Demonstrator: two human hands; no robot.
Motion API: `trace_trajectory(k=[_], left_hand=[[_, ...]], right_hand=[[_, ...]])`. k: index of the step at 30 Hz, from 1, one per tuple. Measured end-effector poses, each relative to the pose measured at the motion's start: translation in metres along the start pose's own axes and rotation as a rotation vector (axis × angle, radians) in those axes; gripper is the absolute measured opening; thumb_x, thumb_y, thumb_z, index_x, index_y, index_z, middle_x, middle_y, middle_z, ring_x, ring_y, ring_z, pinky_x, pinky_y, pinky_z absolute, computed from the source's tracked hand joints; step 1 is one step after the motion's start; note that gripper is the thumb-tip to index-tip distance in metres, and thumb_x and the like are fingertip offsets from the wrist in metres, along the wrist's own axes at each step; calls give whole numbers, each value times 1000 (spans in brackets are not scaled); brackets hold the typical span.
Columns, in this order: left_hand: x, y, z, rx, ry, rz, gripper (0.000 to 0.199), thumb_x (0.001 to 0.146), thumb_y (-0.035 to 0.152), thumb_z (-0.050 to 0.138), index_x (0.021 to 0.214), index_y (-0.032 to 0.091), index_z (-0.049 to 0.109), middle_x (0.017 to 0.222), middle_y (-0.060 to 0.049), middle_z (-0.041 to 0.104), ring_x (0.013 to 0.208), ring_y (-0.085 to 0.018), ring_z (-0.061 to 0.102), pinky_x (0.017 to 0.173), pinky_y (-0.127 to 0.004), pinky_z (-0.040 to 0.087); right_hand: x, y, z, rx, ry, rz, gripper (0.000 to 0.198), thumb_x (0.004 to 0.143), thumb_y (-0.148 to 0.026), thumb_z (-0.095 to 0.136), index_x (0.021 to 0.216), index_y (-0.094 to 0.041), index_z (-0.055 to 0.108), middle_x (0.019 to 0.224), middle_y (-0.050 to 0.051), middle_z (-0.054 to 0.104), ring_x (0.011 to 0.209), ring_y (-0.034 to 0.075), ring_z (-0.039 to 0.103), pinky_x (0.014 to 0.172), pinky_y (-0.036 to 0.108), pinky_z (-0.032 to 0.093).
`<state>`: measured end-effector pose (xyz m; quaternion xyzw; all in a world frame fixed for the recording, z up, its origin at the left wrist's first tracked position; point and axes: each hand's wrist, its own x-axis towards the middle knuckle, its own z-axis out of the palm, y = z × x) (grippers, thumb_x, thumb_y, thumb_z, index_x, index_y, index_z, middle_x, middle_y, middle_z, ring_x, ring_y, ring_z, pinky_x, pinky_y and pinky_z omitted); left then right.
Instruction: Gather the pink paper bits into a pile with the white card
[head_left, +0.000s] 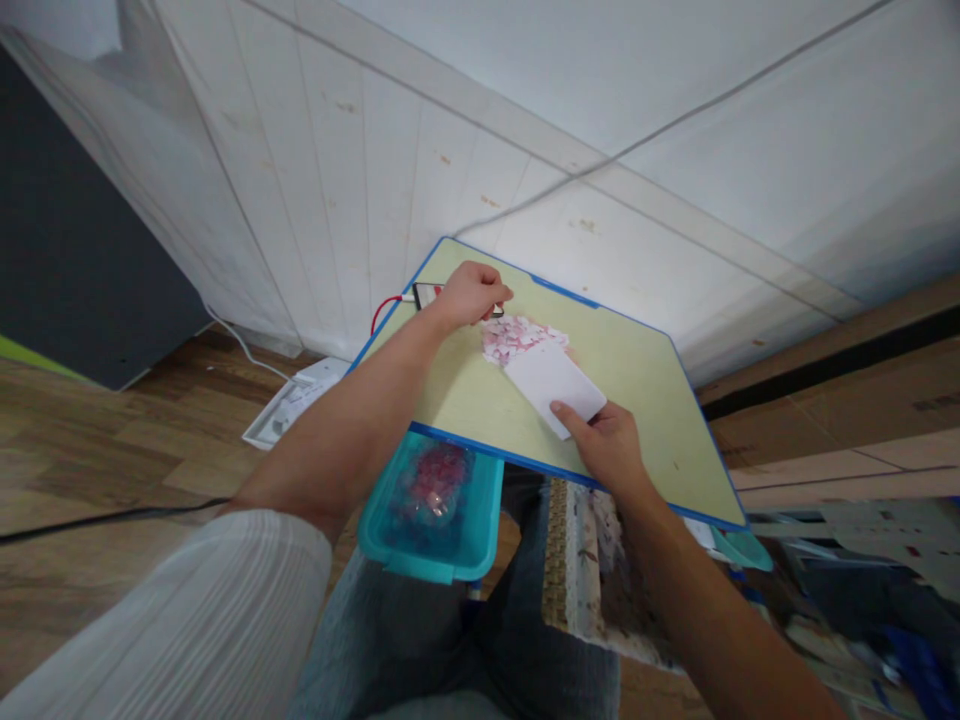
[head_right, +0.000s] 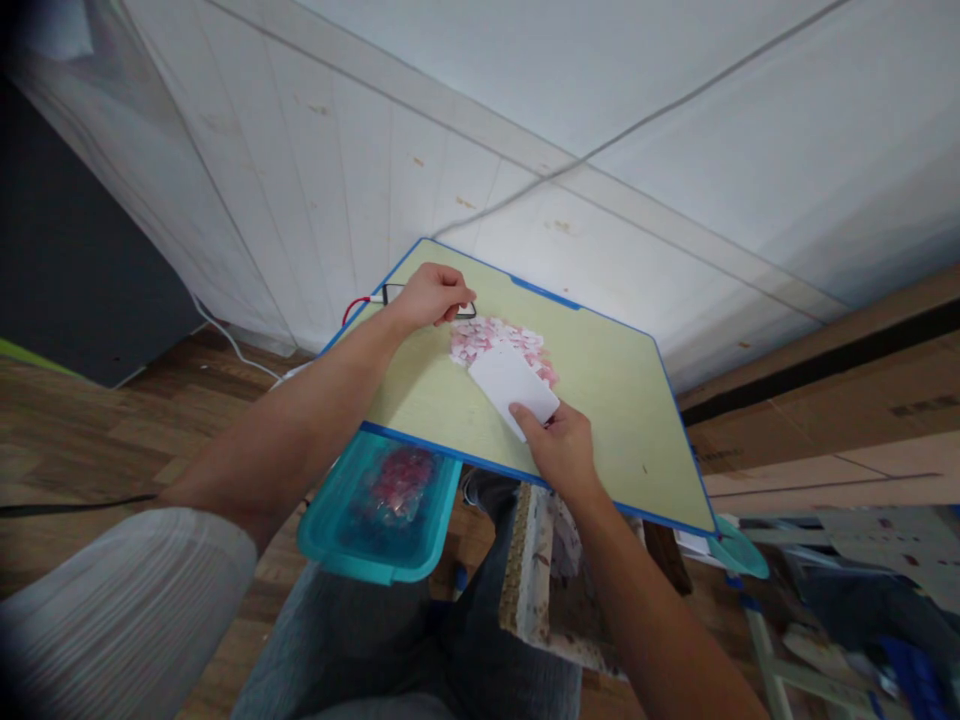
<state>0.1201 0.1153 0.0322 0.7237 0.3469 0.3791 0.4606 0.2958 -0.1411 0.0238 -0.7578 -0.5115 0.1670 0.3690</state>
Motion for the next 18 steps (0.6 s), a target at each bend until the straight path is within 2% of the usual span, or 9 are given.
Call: trace_trajectory(k=[3, 7, 11, 14, 18], left_hand=[[1, -2, 1, -16, 10, 17, 25, 78, 34, 68, 62, 18, 59, 48, 0, 53, 44, -9, 43, 47, -25, 32], [3, -5, 2, -28, 39, 24, 26, 77, 36, 68, 61, 17, 59, 48, 0, 53, 45, -9, 44, 48, -24, 31], [3, -8, 2, -28, 62, 55, 26, 76, 35, 68, 59, 17, 59, 47, 0, 54, 45, -9, 44, 49, -24, 29], [2, -10, 1, -40, 71, 61, 25, 75, 35, 67, 59, 17, 60, 46, 1, 52, 44, -9, 42, 49, -25, 29], [0, -12, 0, -79, 103, 45, 24, 75, 35, 68, 61, 17, 60, 44, 3, 51, 41, -9, 39, 47, -25, 27]], right_hand=[[2, -1, 5, -29, -31, -57, 46, 85, -55, 72, 95, -11, 81, 85, 8, 79, 72, 24, 67, 61, 30, 46], [5, 1, 3, 48, -204, -67, 43, 84, -54, 75, 93, -12, 80, 87, 7, 79, 71, 23, 67, 62, 29, 47], [11, 4, 2, 95, -126, -27, 45, 83, -52, 75, 102, -12, 80, 96, 9, 81, 79, 26, 70, 68, 32, 51], [12, 2, 5, 43, -110, -57, 43, 85, -51, 73, 104, -13, 80, 97, 9, 81, 80, 26, 71, 69, 33, 52], [12, -3, 8, 40, -276, -124, 40, 88, -53, 71, 96, -15, 80, 90, 6, 80, 75, 23, 68, 67, 31, 51]])
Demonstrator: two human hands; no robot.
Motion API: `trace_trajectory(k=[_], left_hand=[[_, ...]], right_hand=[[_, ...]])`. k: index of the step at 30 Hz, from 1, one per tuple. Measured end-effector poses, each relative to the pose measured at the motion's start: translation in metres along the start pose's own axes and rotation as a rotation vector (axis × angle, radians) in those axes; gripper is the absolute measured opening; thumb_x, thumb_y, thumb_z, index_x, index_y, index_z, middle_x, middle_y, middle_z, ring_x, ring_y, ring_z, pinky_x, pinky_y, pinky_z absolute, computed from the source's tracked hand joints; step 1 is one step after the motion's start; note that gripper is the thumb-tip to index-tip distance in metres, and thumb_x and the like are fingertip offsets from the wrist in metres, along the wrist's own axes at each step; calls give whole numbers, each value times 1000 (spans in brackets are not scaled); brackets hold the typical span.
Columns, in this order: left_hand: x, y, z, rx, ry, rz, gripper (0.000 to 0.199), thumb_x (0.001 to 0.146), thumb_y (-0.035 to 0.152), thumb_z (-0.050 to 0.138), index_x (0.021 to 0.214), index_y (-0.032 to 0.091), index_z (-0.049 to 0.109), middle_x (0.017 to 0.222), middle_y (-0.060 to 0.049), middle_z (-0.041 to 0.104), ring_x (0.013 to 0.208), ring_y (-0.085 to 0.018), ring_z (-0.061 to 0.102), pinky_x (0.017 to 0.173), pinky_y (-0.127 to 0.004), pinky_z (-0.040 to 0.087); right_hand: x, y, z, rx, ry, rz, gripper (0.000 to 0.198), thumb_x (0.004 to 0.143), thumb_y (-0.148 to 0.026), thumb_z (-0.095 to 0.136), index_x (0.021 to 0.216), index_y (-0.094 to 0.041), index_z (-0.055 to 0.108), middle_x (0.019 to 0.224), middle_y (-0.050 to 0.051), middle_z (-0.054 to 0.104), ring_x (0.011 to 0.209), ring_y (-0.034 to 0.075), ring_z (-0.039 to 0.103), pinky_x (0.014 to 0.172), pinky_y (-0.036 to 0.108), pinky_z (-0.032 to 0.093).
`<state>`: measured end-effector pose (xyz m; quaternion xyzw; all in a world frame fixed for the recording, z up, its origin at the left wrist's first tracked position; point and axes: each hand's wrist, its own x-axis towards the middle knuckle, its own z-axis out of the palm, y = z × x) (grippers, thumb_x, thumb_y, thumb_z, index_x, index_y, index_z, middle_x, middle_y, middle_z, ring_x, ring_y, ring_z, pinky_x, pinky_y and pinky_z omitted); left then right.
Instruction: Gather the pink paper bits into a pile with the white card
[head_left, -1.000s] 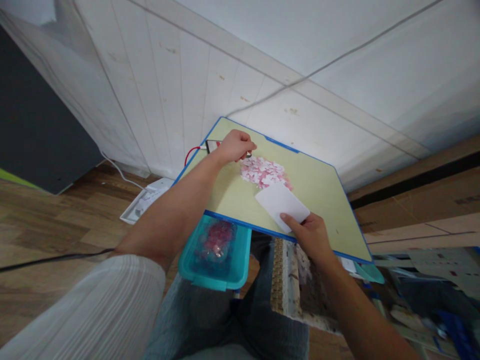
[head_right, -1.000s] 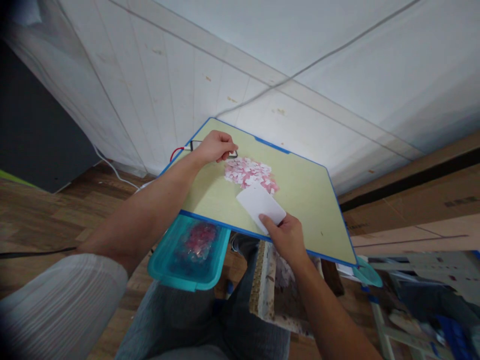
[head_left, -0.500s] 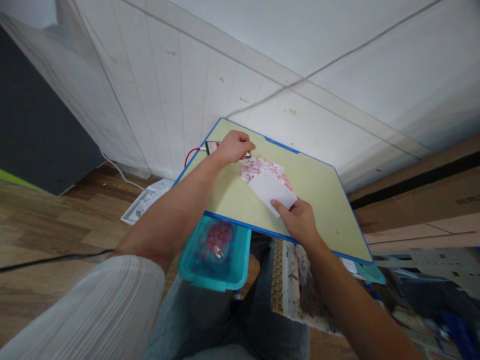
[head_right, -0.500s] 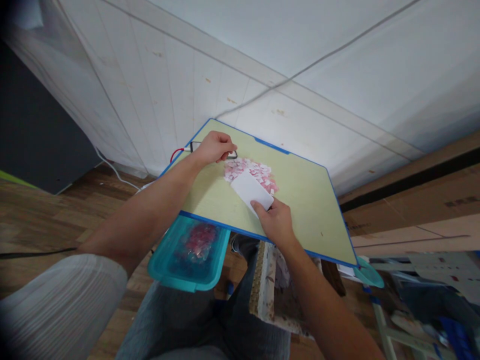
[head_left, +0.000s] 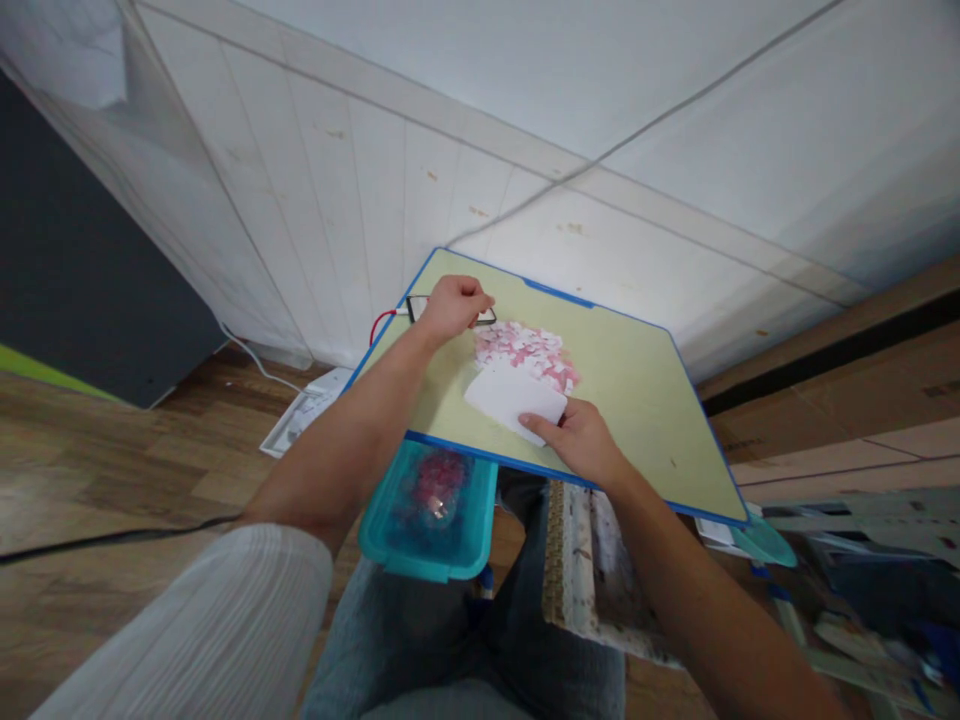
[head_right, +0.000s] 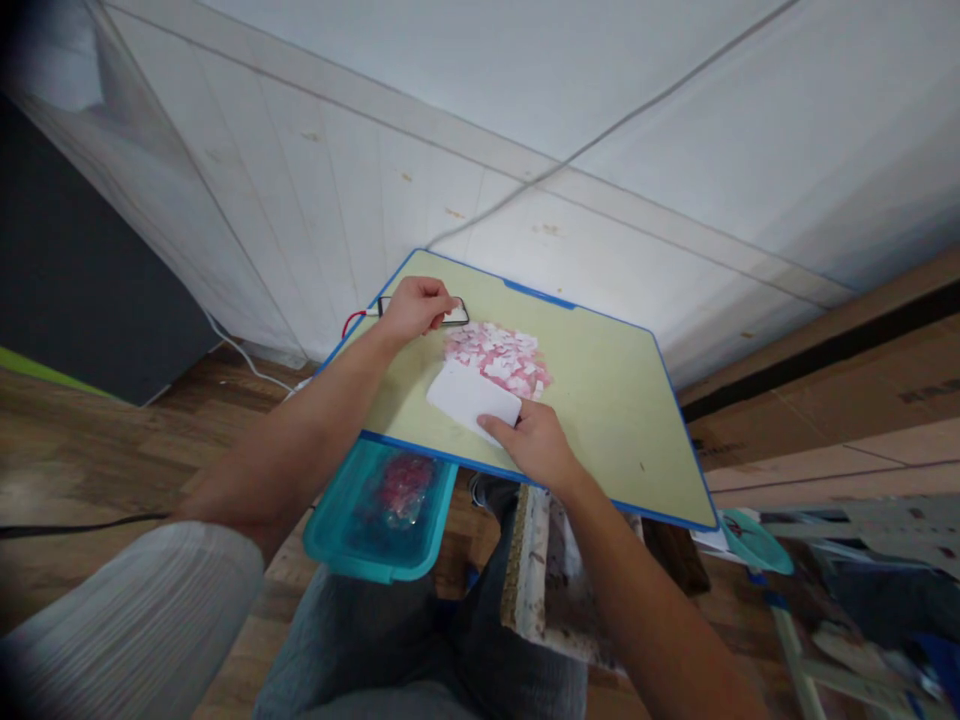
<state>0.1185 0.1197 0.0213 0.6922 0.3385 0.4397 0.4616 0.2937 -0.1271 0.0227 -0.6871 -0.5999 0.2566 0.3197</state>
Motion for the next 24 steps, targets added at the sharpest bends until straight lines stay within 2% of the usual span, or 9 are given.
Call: trace_trajectory(k=[2, 4, 6, 10, 12, 15, 18, 21, 24], left_hand=[[-1, -1, -1, -21, 39, 8, 23, 74, 34, 68, 61, 17, 59, 43, 3, 50, 40, -8, 38, 46, -25, 26], [-4, -1, -2, -40, 95, 15, 23, 73, 33, 68, 59, 18, 58, 43, 3, 50, 41, -8, 38, 46, -24, 26], [-10, -2, -4, -49, 146, 4, 24, 72, 34, 68, 58, 18, 56, 44, 3, 50, 42, -9, 40, 47, -24, 27], [-32, -2, -13, -31, 174, -8, 25, 73, 34, 69, 58, 18, 56, 46, 4, 49, 45, -9, 42, 48, -24, 28], [-46, -2, -18, -18, 175, -8, 25, 74, 34, 69, 60, 19, 57, 47, 4, 49, 45, -9, 42, 48, -24, 29], [-66, -2, -24, -9, 187, -37, 23, 75, 34, 69, 62, 19, 58, 48, 4, 50, 45, -9, 43, 48, -23, 30], [-87, -1, -29, 1, 216, -82, 23, 76, 35, 71, 63, 19, 59, 48, 4, 51, 44, -8, 43, 46, -22, 31], [-112, 4, -34, 21, 222, -102, 24, 79, 37, 71, 66, 19, 60, 48, 4, 52, 42, -8, 42, 43, -22, 28], [-139, 12, -39, 38, 199, -113, 26, 81, 38, 71, 67, 19, 59, 49, 5, 51, 43, -8, 41, 43, -22, 28]], right_hand=[[4, 1, 1, 52, -5, -17, 40, 88, -52, 71, 101, -15, 80, 94, 6, 80, 77, 23, 69, 69, 31, 53], [9, 6, 2, 61, 75, -7, 41, 88, -51, 71, 107, -15, 79, 97, 7, 80, 79, 23, 69, 72, 32, 54], [12, 10, 3, 29, 119, 10, 40, 87, -51, 71, 104, -15, 79, 92, 7, 80, 76, 23, 68, 71, 33, 54], [6, 12, -3, 43, -52, -11, 37, 87, -52, 71, 93, -16, 79, 81, 5, 77, 67, 20, 64, 61, 29, 49], [-1, 10, -9, 69, -69, -21, 36, 87, -51, 71, 95, -16, 80, 86, 5, 78, 71, 21, 66, 62, 29, 50], [-13, 9, -17, 75, 10, -4, 36, 88, -49, 71, 101, -17, 80, 93, 6, 80, 80, 24, 70, 70, 32, 55], [-27, 15, -27, 113, 26, 22, 38, 88, -48, 72, 108, -17, 80, 100, 7, 81, 87, 27, 73, 81, 38, 58], [-47, 25, -41, 192, 86, 74, 44, 87, -49, 74, 117, -17, 78, 112, 8, 81, 97, 29, 74, 91, 44, 58], [-72, 36, -58, 245, 163, 138, 47, 86, -51, 76, 119, -17, 78, 119, 9, 79, 105, 32, 74, 97, 47, 57]])
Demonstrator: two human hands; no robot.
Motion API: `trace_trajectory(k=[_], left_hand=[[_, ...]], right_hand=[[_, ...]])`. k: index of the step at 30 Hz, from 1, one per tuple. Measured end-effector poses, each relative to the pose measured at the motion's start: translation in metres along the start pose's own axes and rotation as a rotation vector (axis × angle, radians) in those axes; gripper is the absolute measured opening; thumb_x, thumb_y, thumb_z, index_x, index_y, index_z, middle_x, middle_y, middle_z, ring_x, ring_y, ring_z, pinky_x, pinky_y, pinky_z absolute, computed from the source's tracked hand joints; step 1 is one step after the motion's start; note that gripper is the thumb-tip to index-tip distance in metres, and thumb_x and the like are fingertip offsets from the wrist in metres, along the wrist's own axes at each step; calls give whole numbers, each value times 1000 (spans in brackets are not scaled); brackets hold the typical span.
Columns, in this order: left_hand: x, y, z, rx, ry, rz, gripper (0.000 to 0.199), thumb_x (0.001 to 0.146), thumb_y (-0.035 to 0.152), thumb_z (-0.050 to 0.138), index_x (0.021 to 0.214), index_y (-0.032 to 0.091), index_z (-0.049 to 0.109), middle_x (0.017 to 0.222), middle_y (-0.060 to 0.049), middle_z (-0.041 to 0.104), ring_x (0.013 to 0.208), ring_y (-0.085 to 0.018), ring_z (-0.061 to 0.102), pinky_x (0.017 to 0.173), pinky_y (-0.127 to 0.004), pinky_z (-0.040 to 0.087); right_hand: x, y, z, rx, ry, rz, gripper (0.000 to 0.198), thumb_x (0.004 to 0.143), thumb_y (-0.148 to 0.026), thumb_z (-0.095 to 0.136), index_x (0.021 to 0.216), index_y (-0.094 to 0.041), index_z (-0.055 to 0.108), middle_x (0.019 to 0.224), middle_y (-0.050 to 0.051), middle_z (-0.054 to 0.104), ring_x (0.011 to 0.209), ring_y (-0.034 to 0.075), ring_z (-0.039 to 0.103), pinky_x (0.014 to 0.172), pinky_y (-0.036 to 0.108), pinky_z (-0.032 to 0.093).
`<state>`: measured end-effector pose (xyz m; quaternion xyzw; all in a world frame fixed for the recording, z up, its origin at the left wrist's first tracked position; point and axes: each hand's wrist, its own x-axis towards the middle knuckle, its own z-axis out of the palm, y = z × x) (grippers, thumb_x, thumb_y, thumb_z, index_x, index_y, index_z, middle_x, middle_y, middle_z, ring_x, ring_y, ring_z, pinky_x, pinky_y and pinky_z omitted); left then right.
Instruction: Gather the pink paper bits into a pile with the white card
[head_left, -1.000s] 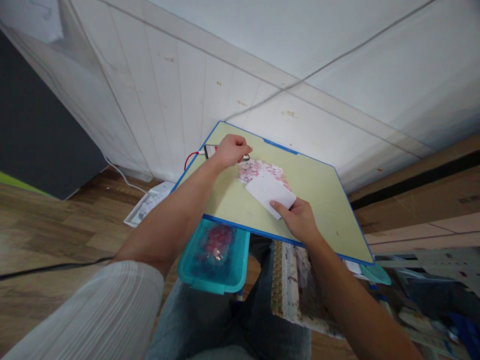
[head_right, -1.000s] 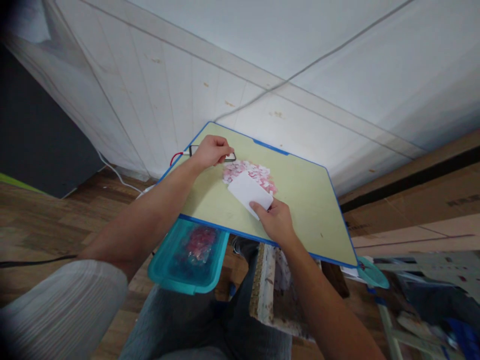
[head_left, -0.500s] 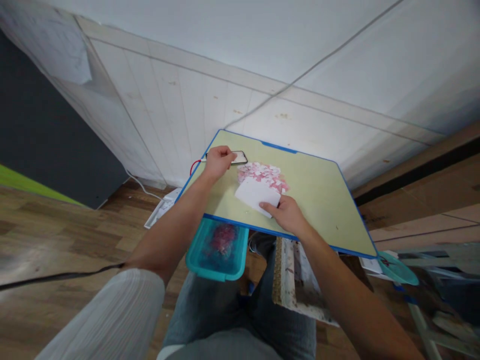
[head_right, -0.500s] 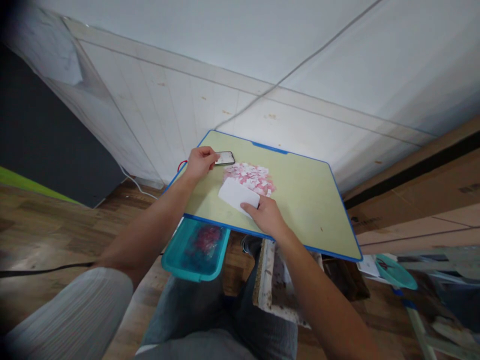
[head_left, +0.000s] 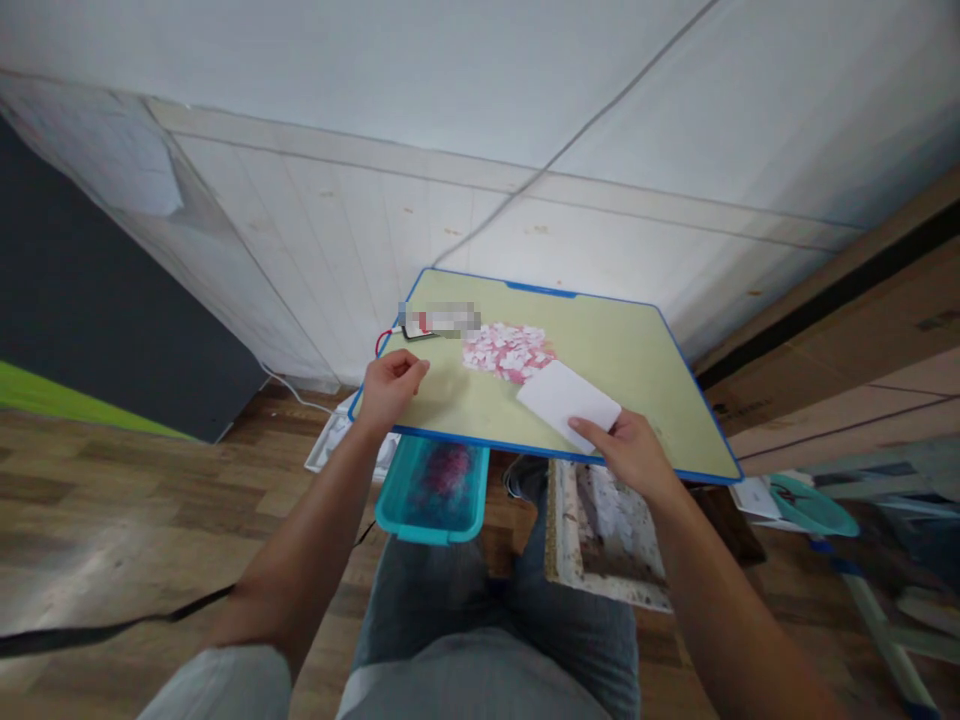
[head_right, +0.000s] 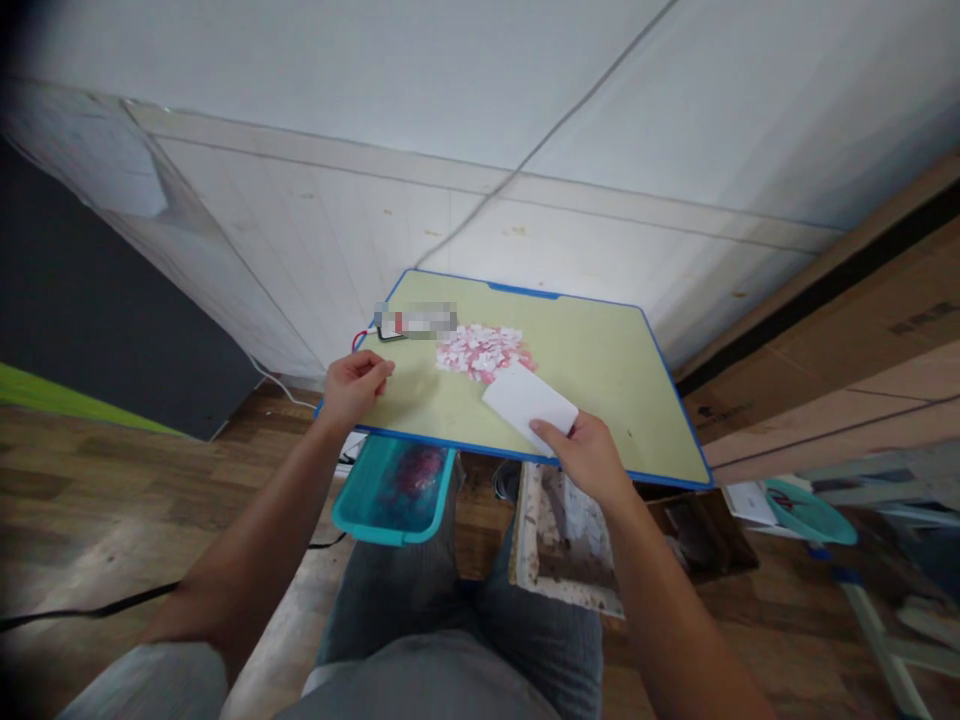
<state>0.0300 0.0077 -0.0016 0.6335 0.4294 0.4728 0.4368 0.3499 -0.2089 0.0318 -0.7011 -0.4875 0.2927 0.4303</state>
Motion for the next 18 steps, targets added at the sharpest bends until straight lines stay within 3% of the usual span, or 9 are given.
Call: trace_trajectory(k=[6, 12, 18], left_hand=[[-39, 4, -9, 132, 24, 51, 29, 85, 40, 70, 68, 19, 60, 54, 5, 48, 50, -9, 41, 48, -24, 29], [-48, 7, 0, 465, 48, 68, 30, 89, 47, 61, 73, 23, 64, 60, 2, 54, 58, -14, 49, 56, -28, 34], [-51, 21, 12, 855, 52, 36, 28, 92, 49, 54, 85, 27, 69, 75, -2, 70, 73, -20, 64, 64, -31, 35]], right_hand=[[-42, 15, -34, 28, 163, 85, 49, 83, -51, 80, 118, -17, 79, 121, 10, 78, 109, 34, 75, 102, 50, 56], [-55, 35, -32, 104, 277, 51, 45, 79, -52, 83, 109, -18, 81, 116, 12, 79, 108, 34, 75, 102, 51, 57], [-51, 43, -35, 126, 263, 36, 47, 78, -51, 84, 111, -18, 81, 118, 12, 79, 108, 34, 75, 102, 52, 57]])
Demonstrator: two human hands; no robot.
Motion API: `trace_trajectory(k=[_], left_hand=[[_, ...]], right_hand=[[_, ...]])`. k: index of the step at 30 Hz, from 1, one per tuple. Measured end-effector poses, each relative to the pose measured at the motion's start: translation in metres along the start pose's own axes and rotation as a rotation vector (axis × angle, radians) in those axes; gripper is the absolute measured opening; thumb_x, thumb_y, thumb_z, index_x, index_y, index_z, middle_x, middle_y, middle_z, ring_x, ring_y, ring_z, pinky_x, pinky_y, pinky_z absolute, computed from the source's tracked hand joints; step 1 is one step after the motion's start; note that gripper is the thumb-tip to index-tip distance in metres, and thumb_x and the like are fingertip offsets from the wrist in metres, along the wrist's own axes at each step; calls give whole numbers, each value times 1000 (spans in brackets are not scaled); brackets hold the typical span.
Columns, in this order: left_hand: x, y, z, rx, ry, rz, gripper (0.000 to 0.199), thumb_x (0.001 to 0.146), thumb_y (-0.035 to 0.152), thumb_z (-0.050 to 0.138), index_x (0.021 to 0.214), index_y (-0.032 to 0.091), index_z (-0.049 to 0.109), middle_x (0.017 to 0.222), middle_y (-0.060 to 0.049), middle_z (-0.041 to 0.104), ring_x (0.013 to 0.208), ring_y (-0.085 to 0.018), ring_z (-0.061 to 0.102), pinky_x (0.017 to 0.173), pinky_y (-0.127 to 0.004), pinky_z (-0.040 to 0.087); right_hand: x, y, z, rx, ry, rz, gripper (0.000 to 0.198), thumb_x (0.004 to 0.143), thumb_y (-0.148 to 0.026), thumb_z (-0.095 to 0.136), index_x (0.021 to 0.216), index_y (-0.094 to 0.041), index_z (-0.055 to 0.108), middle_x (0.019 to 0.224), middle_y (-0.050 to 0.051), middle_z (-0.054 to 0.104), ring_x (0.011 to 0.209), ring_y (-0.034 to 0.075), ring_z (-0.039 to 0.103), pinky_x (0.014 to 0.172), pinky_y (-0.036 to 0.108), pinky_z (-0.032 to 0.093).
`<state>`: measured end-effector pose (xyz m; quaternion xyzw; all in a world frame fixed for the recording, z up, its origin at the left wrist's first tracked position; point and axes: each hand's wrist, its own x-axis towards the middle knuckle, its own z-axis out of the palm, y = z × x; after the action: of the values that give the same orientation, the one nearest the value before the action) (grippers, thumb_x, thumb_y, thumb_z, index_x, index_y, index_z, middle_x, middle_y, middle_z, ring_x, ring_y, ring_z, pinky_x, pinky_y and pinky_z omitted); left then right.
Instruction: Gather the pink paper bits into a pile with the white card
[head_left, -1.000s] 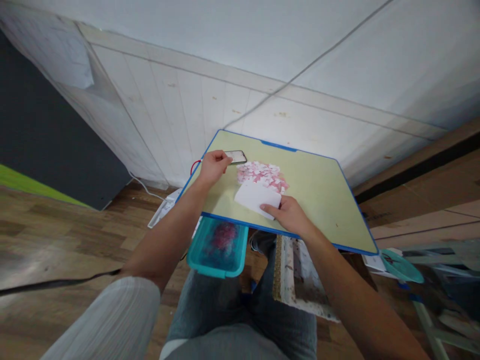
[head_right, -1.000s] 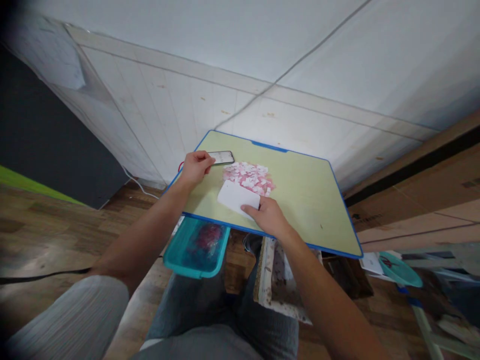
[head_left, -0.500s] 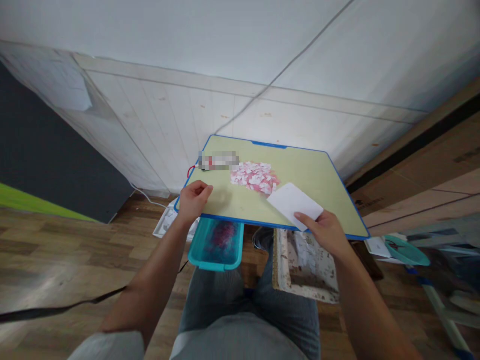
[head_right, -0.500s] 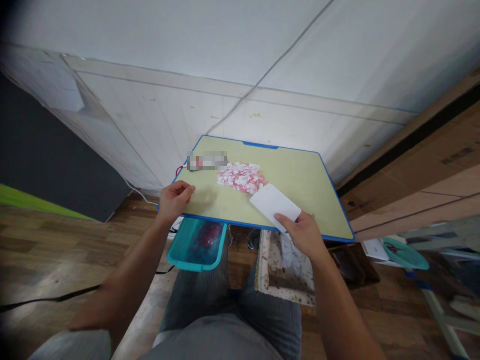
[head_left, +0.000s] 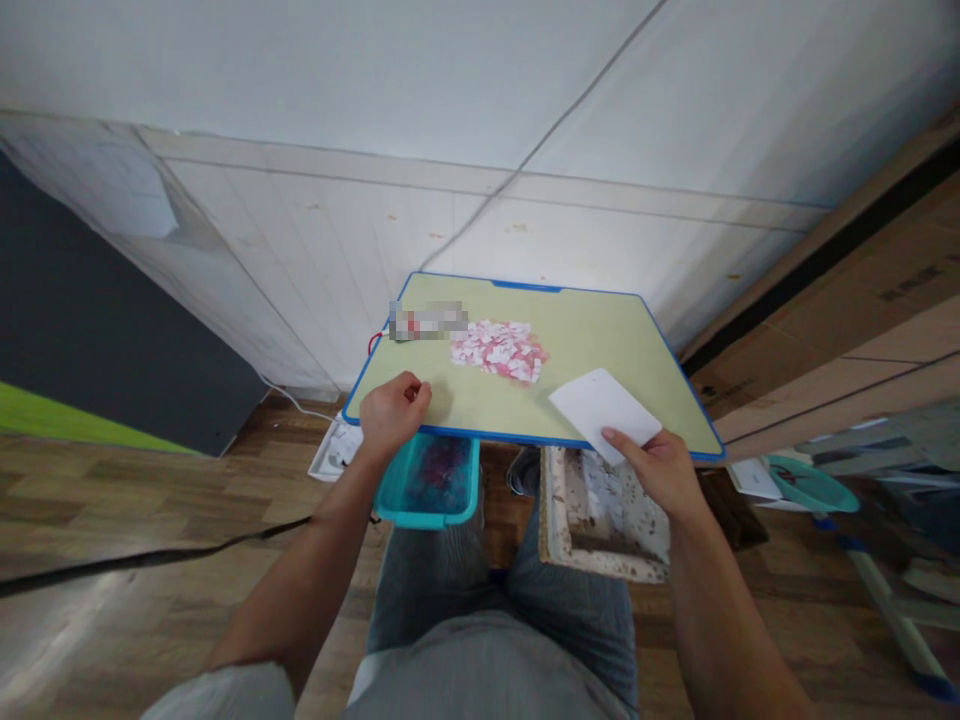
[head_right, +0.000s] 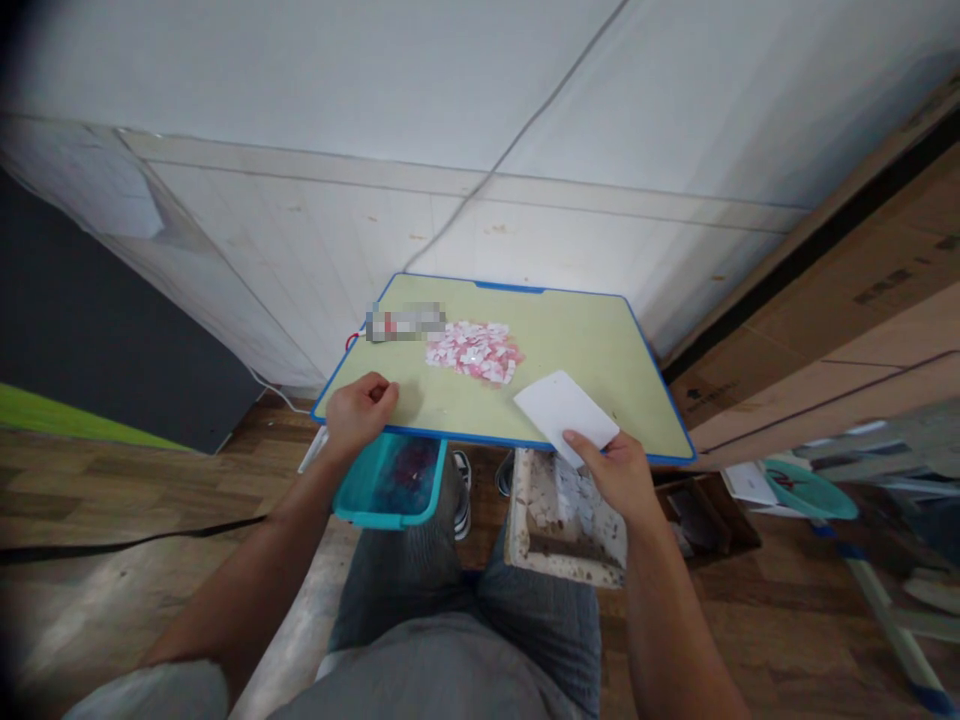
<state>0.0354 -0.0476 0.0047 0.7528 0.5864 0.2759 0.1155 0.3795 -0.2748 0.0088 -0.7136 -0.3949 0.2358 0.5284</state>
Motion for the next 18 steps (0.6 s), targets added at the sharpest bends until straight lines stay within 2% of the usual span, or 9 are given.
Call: trace_trajectory(k=[5, 10, 14, 18], left_hand=[[1, 5, -1, 143, -39, 14, 27, 91, 48, 52, 88, 27, 69, 82, -5, 73, 82, -26, 67, 64, -33, 32], [1, 6, 0, 223, -58, 3, 28, 91, 50, 52, 89, 27, 69, 81, -6, 73, 81, -27, 67, 64, -33, 32], [1, 7, 1, 272, -52, 4, 29, 92, 50, 51, 92, 27, 69, 83, -7, 73, 82, -27, 67, 65, -33, 32], [0, 6, 2, 281, -48, 4, 30, 93, 50, 50, 92, 27, 68, 84, -7, 73, 84, -28, 68, 64, -33, 31]], right_hand=[[5, 5, 2, -8, -35, 14, 52, 76, -54, 84, 111, -16, 81, 114, 13, 80, 105, 35, 75, 97, 51, 58], [11, 14, 7, 22, -56, 36, 59, 76, -55, 84, 119, -14, 78, 120, 14, 78, 107, 34, 74, 100, 51, 56], [12, 18, 7, 42, -93, 35, 58, 75, -53, 85, 119, -15, 78, 121, 14, 78, 107, 33, 75, 98, 49, 57], [12, 21, 7, 14, -72, 19, 57, 77, -52, 84, 121, -16, 78, 122, 13, 78, 109, 34, 74, 101, 49, 56]])
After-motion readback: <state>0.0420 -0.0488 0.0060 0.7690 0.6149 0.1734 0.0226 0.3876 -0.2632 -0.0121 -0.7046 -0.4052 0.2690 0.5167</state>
